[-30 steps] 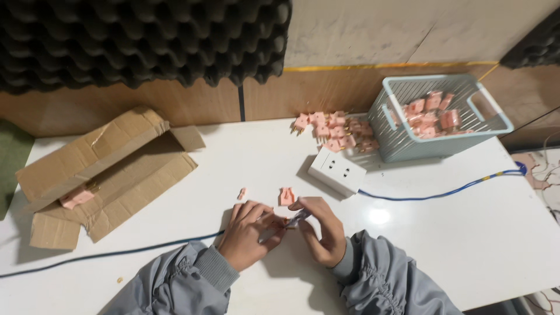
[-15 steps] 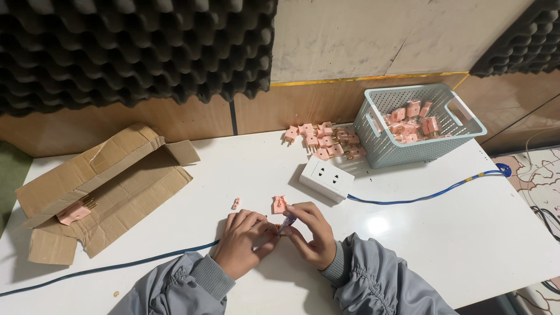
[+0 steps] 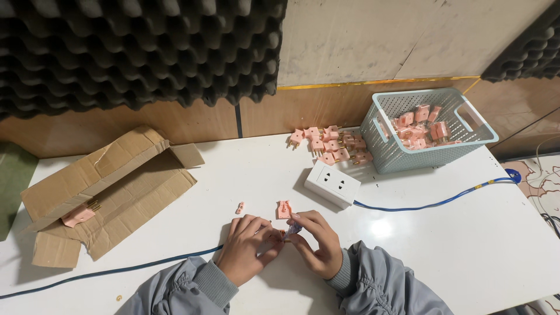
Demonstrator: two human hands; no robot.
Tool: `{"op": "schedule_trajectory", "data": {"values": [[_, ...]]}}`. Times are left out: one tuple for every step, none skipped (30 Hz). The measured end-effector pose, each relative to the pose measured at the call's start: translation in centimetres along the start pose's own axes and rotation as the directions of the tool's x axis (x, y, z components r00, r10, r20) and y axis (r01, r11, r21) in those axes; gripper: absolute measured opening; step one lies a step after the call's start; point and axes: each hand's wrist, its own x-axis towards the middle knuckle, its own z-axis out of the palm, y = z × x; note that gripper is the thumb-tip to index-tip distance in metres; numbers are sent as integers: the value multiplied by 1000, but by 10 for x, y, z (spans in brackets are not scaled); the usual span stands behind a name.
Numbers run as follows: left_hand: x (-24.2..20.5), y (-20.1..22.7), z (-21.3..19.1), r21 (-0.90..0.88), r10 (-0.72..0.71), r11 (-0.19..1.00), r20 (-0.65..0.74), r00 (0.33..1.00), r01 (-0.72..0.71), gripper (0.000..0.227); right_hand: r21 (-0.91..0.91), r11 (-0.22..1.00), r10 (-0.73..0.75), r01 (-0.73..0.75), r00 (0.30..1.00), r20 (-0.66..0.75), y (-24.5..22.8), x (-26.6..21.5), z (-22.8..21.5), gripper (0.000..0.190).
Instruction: The person uses a screwdriver to tighten screws on small pink electrical plug components. They handle the components one at a time, turning them over to access different sides, and place the finished pieces into a cardboard box.
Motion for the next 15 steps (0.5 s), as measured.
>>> {"op": "schedule_trajectory", "data": {"values": [[1,1,-1,3,3,1000,-4,1000,-3,14,-1,1000,-6,6,1000,-1,-1,2,0,45],[3,1,-2,5,12,1000,-24,1000,-12,15,19,1000,-12,12,1000,-4,-2,3,1,46],[1,3,-3,6,17,1000,-41,999,-17,16,40,999,-13,13,1000,-7,-4,3,2,46],[2,2,-2,7,16,1000,-42,999,-15,16,42,999,-14,14,1000,-6,-2,2,2,46],[2,2,-2,9,21,1000,-46,999,-21,17,59,998,-9,8,1000,5,-2,0,2,47],[2,3,-3,11,26,1000,-50,998,-26,19,76,997,-3,2,1000,16,-2,-2,2,47],[1,4,-4,12,27,1000,-50,998,-27,19,76,997,-4,3,1000,15,0,-5,2,47],[1,5,-6,0,18,1000,-47,999,-18,18,90,996,-10,9,1000,17,1,-8,3,50],[3,7,-8,-11,9,1000,-45,999,-10,18,103,995,-18,16,1000,21,3,-9,3,54],[2,6,-6,-10,10,1000,-47,999,-11,18,103,994,-21,19,1000,21,-3,-3,1,54],[2,4,-4,-9,5,1000,-33,999,-5,17,94,996,-16,13,999,31,-8,4,-1,49],[1,1,-1,-8,0,1000,-18,1000,0,16,84,996,-11,8,999,42,-13,10,-2,44],[4,0,-2,-7,-6,1000,-19,1000,5,16,88,996,-11,7,999,46,-13,15,-3,44],[7,-3,-1,-2,45,999,-74,996,-45,19,78,996,-47,43,998,47,-12,19,-4,46],[0,0,2,-10,80,997,-111,991,-81,25,73,996,-56,52,997,52,-18,14,-4,48]]}}
